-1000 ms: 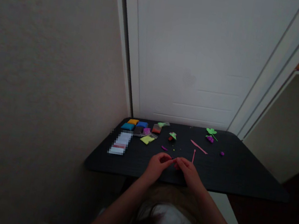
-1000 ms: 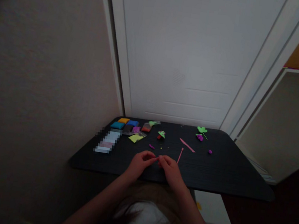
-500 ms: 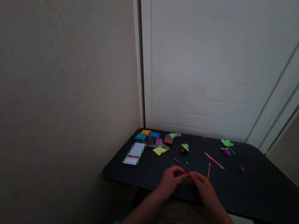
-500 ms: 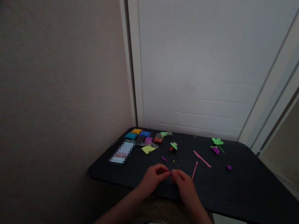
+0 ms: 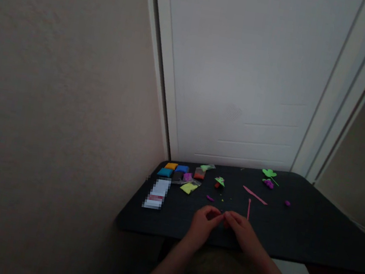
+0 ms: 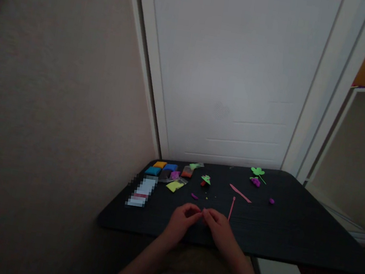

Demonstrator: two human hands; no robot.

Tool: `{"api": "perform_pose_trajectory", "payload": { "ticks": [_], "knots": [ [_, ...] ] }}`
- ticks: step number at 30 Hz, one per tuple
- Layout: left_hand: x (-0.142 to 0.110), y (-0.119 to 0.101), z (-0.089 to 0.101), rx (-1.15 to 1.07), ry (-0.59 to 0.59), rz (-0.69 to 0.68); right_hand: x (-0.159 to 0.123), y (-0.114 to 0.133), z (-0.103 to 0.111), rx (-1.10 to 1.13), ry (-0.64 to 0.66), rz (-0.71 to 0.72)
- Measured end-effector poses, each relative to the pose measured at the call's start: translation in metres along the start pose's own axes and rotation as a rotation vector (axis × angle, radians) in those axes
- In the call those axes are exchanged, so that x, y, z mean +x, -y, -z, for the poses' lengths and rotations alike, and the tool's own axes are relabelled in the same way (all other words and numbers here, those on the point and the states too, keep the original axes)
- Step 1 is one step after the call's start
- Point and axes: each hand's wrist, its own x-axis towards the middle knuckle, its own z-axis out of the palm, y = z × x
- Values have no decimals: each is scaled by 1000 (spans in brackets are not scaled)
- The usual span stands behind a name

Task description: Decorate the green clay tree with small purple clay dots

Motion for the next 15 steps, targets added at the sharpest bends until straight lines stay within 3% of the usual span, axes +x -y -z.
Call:
{"api": "perform_pose_trajectory", "payload": {
  "ticks": [15],
  "knots": [
    [2,7,-2,11,9,-19,2,-5,2,32,-48,-10]
  ]
}}
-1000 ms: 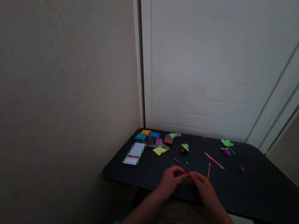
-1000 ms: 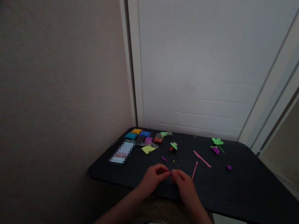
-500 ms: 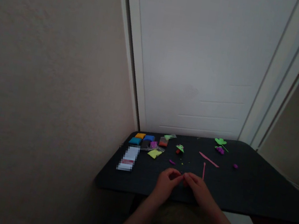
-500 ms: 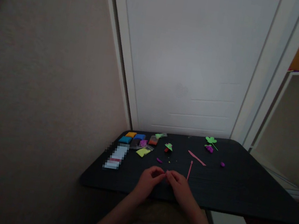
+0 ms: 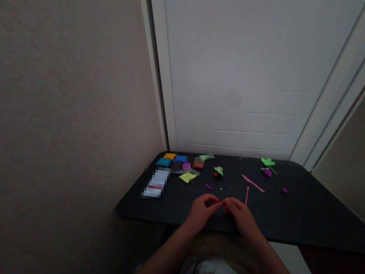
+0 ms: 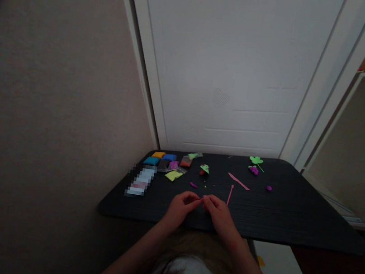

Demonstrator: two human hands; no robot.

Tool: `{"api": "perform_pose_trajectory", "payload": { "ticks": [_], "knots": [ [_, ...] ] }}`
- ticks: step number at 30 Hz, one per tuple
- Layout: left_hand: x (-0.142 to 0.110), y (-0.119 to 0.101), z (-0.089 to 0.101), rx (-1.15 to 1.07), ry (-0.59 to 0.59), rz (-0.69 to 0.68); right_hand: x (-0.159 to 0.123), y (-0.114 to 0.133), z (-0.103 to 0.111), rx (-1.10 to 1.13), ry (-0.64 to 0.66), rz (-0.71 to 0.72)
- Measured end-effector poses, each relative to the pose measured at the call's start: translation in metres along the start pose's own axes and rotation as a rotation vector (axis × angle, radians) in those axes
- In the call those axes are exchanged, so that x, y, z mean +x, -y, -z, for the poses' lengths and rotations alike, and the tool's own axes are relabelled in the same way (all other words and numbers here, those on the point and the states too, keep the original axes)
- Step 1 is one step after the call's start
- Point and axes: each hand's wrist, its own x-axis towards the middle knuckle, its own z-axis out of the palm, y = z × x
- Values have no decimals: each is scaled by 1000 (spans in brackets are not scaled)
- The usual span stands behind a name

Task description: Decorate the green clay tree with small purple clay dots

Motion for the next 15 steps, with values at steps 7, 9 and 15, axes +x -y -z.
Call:
{"api": "perform_pose_trajectory", "payload": {
  "ticks": [7,9,15],
  "knots": [
    [0,3,1,-6,14,-6,0,-1,1,-5,-22,-2],
    [0,3,1,-8,15,-10,0,-1,1,-6,-21,-2],
    [-1,4,1,-12,-8,-12,-2,0,1,-3,-21,-13]
  ]
}}
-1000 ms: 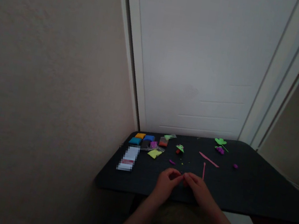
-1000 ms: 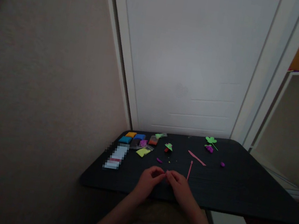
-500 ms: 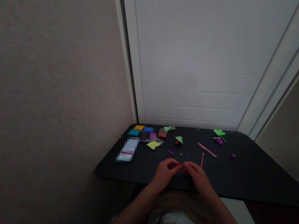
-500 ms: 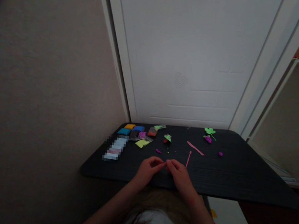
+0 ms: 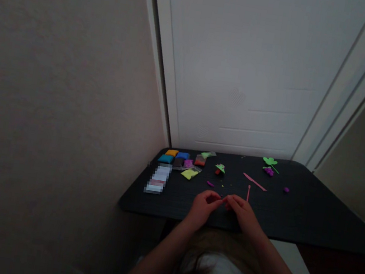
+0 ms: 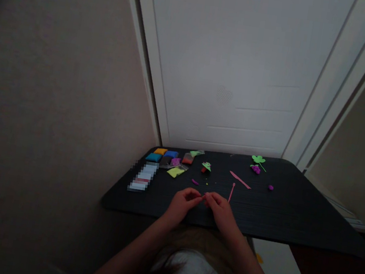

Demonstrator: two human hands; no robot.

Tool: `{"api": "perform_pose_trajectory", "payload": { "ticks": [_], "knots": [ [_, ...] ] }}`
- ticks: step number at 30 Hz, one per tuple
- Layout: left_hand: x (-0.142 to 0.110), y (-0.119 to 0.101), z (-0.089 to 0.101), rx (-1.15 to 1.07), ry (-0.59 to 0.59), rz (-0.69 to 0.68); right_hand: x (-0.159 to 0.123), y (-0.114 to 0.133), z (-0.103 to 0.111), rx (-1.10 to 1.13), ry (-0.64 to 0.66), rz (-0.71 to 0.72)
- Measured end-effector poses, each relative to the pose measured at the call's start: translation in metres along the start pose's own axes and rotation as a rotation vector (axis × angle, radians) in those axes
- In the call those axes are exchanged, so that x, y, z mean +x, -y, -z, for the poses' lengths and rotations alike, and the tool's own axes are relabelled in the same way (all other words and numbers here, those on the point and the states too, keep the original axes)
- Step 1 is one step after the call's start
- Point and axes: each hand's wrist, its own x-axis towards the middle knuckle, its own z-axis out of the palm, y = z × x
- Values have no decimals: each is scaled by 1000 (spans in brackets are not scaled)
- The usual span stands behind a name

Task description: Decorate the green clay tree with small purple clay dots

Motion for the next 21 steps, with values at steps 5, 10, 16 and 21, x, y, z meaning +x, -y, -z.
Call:
{"api": "perform_pose_trajectory", "payload": {
  "ticks": [5,10,16,21],
  "knots": [
    [0,-1,-1,-1,-21,3,0,0,-1,-4,7,5],
    [2,0,-2,-1,-29,3,1,-2,-2,-3,10,17],
    [3,1,-1,-7,-32,-8,3,-8,-3,26,32,25],
    [4,2,-1,-6,-25,4,2,-9,-4,25,42,25]
  ]
}}
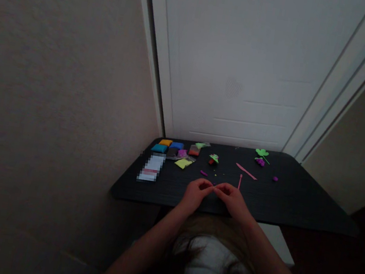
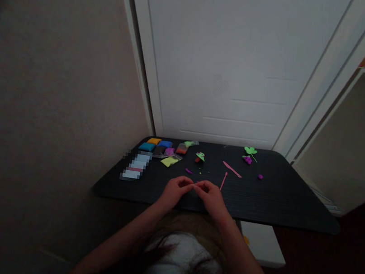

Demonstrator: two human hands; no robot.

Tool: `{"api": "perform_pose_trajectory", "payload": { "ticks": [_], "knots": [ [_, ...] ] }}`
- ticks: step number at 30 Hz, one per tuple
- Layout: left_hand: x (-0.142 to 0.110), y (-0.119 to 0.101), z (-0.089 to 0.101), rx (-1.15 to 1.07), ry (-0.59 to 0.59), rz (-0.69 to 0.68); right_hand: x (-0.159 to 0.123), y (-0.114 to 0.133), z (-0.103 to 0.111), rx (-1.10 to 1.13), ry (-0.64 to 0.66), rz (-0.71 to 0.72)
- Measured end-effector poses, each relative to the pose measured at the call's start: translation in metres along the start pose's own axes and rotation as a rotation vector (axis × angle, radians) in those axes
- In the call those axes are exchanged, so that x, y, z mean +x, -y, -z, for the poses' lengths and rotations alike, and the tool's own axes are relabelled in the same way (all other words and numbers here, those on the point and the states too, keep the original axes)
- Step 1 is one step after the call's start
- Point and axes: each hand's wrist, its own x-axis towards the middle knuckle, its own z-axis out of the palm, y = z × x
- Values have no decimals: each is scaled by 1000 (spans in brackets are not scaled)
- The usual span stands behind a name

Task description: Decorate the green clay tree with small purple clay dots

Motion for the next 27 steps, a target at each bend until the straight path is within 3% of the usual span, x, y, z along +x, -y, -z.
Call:
{"api": "perform_pose_trajectory", "payload": {
  "ticks": [14,27],
  "knots": [
    [2,0,0,-34,14,11,-3,3,0,-90,15,37],
    [2,-1,-1,-32,21,6,-3,2,0,-37,90,39]
  ]
}}
